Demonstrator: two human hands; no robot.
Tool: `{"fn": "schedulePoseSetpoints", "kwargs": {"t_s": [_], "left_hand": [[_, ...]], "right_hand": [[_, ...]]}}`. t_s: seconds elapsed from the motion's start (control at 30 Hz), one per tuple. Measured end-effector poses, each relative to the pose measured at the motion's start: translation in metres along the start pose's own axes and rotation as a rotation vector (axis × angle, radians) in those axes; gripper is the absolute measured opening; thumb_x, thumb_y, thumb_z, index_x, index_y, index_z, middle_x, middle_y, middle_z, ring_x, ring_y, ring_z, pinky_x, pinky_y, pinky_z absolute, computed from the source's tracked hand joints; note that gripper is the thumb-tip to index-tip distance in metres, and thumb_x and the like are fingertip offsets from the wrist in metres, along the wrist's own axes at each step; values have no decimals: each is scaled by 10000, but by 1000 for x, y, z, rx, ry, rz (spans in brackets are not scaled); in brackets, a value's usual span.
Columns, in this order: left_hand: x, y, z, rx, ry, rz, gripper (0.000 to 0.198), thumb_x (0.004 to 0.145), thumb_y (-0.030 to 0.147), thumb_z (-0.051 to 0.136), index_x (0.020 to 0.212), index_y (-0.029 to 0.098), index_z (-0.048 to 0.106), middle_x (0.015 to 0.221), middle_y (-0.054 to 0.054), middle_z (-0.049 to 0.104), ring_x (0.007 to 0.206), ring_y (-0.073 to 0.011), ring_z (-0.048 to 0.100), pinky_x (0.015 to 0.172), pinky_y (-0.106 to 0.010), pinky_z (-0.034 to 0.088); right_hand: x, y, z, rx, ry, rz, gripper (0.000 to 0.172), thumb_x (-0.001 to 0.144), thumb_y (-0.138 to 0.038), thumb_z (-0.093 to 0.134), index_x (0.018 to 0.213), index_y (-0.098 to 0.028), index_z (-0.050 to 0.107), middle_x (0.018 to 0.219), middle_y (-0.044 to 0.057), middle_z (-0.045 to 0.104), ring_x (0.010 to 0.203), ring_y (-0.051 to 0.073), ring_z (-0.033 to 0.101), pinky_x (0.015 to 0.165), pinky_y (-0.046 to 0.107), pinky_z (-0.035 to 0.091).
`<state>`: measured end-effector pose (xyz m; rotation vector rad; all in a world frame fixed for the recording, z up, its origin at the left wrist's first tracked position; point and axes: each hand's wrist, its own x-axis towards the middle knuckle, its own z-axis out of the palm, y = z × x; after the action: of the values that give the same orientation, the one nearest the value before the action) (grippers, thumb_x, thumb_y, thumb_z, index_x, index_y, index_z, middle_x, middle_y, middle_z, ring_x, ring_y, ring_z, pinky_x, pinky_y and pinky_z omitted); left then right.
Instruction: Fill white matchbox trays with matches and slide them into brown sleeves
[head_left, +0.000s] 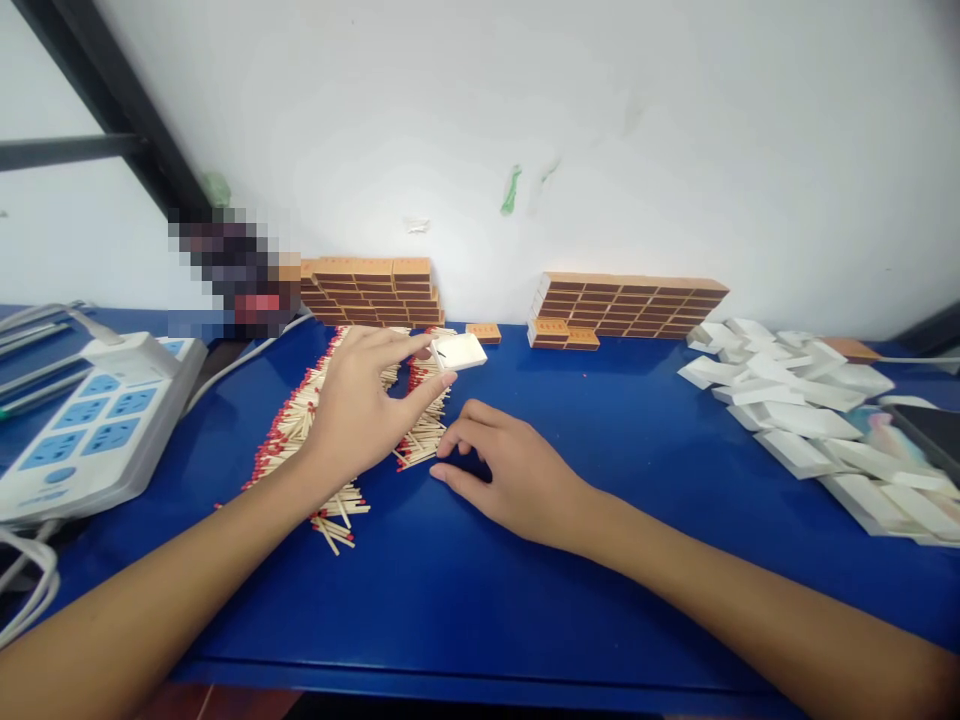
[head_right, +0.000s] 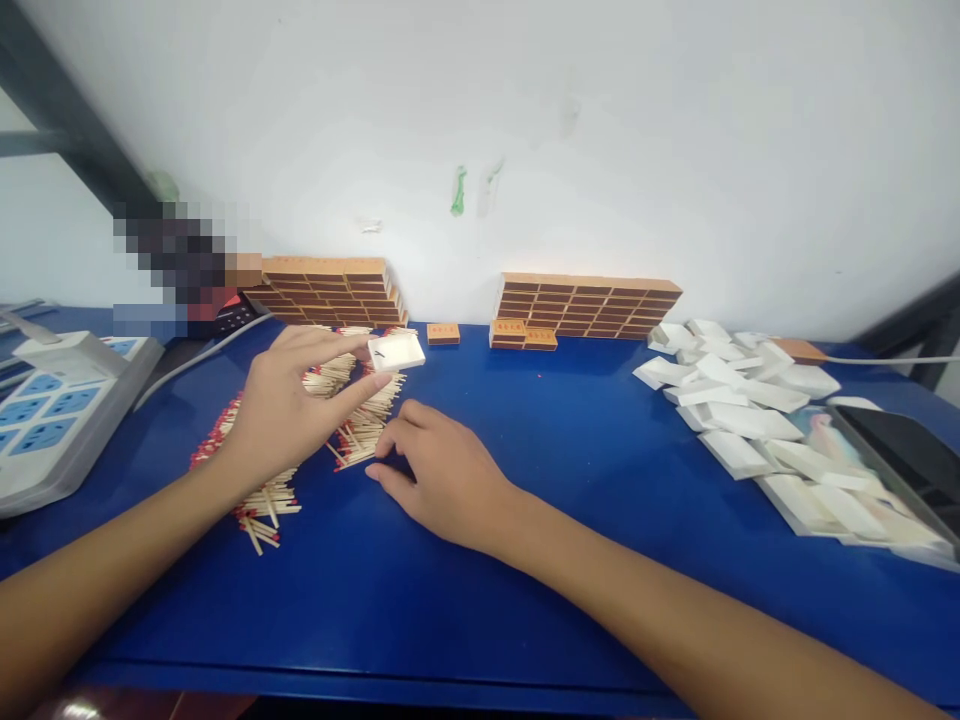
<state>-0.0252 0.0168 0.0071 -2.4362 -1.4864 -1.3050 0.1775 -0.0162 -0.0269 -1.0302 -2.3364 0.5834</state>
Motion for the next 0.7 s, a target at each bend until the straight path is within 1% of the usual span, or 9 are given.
{"fn": "schedulePoseSetpoints", "kwargs": {"t_s": [0.03,0.1,0.2,0.33,0.43,0.57,0.7], "left_hand": [[0,0,0,4,-4,2,274,924,437,790,1141,271,802,1026,-22,795,1028,-267,670,945,-435,516],[0,0,0,8,-8,8,277,921,437,791,1139,265,801,1009,-24,791,1016,-267,667,939,-431,514],[1,-1,1,3,-6,9,307,916,458,794,1148,257,797,1009,-27,790,1016,-268,659,933,-431,515],[1,-1,1,2,-15,6,273,925,429,784,1141,263,795,986,-19,788,990,-261,663,940,-435,507],[1,-1,1,-3,-13,18,280,927,418,783,1149,248,794,970,-25,784,978,-258,664,949,-436,502],[1,-1,1,2,-13,14,296,925,448,787,1136,241,795,984,-25,786,978,-255,658,937,-427,495],[1,-1,0,0,-8,33,287,927,412,792,1158,241,790,995,-16,795,973,-250,666,924,-417,497]], "right_hand": [[1,-1,0,8,-5,3,35,982,-228,714,974,-200,693,978,30,630,867,169,622,781,323,494],[2,-2,0,24,-3,2,42,988,-192,692,947,-200,685,953,23,621,850,161,613,761,309,481],[3,-1,0,8,19,-11,24,991,-202,697,975,-200,679,961,22,611,825,155,595,751,305,470],[4,1,5,-19,20,-62,34,1011,-200,673,980,-193,686,959,26,613,819,155,582,755,304,458],[4,3,6,-27,3,-82,60,1009,-175,666,951,-181,678,953,29,614,825,157,573,743,299,448],[3,2,0,-58,-36,-96,99,1024,-169,649,926,-177,652,943,30,606,817,158,552,732,295,443],[3,-2,-2,3,-52,-112,100,1044,-210,644,949,-184,663,967,32,620,837,155,569,759,294,459]]}}
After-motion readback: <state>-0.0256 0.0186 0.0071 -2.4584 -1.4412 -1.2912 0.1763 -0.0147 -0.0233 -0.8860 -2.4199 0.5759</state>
